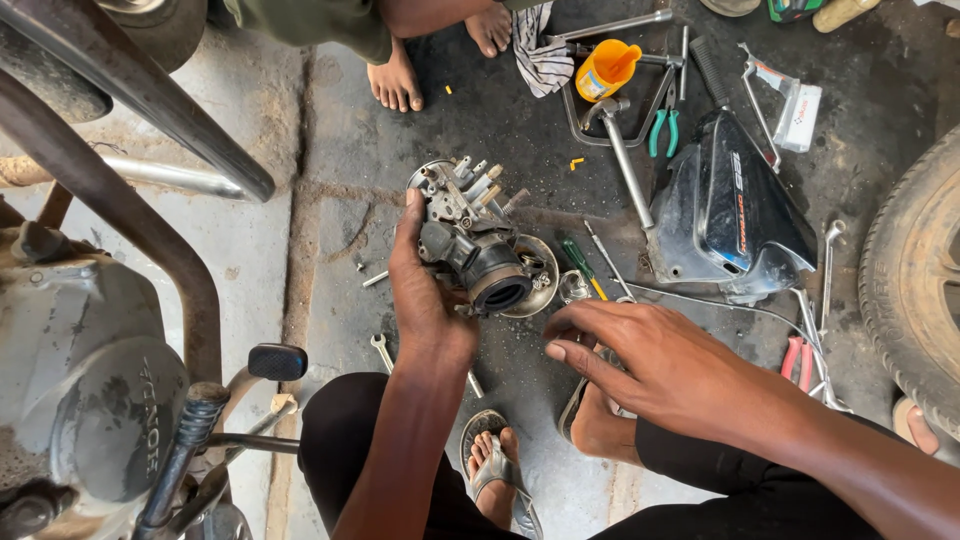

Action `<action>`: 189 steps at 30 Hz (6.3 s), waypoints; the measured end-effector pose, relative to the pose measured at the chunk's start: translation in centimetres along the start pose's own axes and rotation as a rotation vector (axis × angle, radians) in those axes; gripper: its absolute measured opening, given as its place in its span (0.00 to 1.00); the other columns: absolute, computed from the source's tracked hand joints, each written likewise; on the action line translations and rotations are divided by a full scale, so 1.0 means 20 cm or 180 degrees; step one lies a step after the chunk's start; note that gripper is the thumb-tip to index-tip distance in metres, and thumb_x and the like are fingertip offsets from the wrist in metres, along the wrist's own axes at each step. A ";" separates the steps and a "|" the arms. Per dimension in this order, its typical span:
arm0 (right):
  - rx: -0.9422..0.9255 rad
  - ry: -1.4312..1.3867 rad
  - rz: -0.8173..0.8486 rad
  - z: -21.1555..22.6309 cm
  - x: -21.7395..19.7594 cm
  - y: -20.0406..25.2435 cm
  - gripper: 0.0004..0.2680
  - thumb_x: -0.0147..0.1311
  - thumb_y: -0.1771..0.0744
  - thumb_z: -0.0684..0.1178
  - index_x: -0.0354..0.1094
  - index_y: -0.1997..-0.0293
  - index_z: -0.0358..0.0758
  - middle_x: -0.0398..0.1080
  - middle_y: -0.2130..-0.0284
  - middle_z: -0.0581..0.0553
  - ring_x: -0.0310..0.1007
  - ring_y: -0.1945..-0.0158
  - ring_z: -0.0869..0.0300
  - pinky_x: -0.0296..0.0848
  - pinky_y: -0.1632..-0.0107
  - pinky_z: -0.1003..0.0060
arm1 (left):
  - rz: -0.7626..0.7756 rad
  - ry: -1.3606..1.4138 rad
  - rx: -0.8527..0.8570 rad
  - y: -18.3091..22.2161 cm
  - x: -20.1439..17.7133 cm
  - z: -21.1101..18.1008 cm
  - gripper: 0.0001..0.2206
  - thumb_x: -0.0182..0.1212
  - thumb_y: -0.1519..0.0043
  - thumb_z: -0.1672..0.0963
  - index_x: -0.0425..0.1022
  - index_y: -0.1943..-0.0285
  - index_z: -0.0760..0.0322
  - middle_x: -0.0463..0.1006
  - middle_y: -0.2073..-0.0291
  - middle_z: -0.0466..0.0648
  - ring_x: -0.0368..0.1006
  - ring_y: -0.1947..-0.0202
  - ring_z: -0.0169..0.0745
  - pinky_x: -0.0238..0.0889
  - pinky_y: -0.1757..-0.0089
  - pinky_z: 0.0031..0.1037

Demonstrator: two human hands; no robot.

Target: Dismantling and cleaning a motorcycle carburetor.

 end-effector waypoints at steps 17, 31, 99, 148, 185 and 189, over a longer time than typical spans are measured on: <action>-0.0221 -0.0100 -0.0133 0.00 0.00 -0.01 0.16 0.46 0.32 0.60 0.71 0.49 0.38 0.77 0.61 0.37 0.76 0.55 0.42 0.73 0.54 0.49 | 0.0020 -0.0029 -0.0019 -0.01 -0.01 0.00 0.20 0.53 0.36 0.45 0.76 0.43 0.57 0.82 0.58 0.45 0.80 0.58 0.36 0.74 0.50 0.36; -0.0179 -0.0132 -0.0081 0.01 0.01 0.00 0.17 0.47 0.32 0.60 0.70 0.46 0.38 0.76 0.60 0.36 0.76 0.54 0.42 0.72 0.53 0.48 | 0.0013 0.0036 0.0002 0.00 -0.01 0.00 0.20 0.53 0.36 0.46 0.75 0.43 0.57 0.81 0.56 0.45 0.79 0.56 0.36 0.75 0.50 0.36; -0.0596 -0.0526 -0.2291 -0.01 -0.09 0.08 0.04 0.55 0.30 0.41 0.70 0.55 0.30 0.73 0.61 0.42 0.74 0.60 0.62 0.74 0.57 0.69 | 0.1609 -0.0721 0.1064 0.09 0.02 0.05 0.26 0.61 0.35 0.49 0.65 0.36 0.71 0.75 0.54 0.52 0.74 0.55 0.37 0.71 0.53 0.28; -0.0990 -0.1360 -0.2580 -0.03 -0.12 0.14 0.14 0.47 0.26 0.30 0.50 0.32 0.30 0.60 0.42 0.40 0.64 0.52 0.63 0.74 0.48 0.68 | 0.1891 0.0915 0.0501 0.01 -0.13 0.07 0.24 0.46 0.23 0.50 0.61 0.26 0.73 0.77 0.45 0.63 0.79 0.50 0.50 0.76 0.49 0.40; -0.0708 -0.1894 -0.1902 0.11 -0.18 0.10 0.17 0.23 0.32 0.30 0.41 0.33 0.32 0.49 0.28 0.25 0.56 0.25 0.35 0.55 0.27 0.46 | 0.1757 0.0966 0.0493 -0.02 -0.09 0.05 0.26 0.54 0.28 0.47 0.63 0.29 0.70 0.77 0.47 0.57 0.79 0.52 0.46 0.76 0.50 0.39; -0.0758 -0.1937 -0.1875 0.10 -0.16 0.09 0.16 0.24 0.32 0.31 0.45 0.36 0.28 0.53 0.30 0.25 0.57 0.24 0.39 0.55 0.26 0.47 | 0.1525 0.1027 0.0255 -0.02 -0.09 0.05 0.22 0.54 0.27 0.49 0.67 0.33 0.70 0.78 0.51 0.54 0.79 0.57 0.39 0.77 0.54 0.34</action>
Point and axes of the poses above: each hand's wrist, its own y-axis away from the middle knuckle, its own x-axis out of the palm, z = x × y, the point moved 1 cm from there along -y, towards the middle knuckle
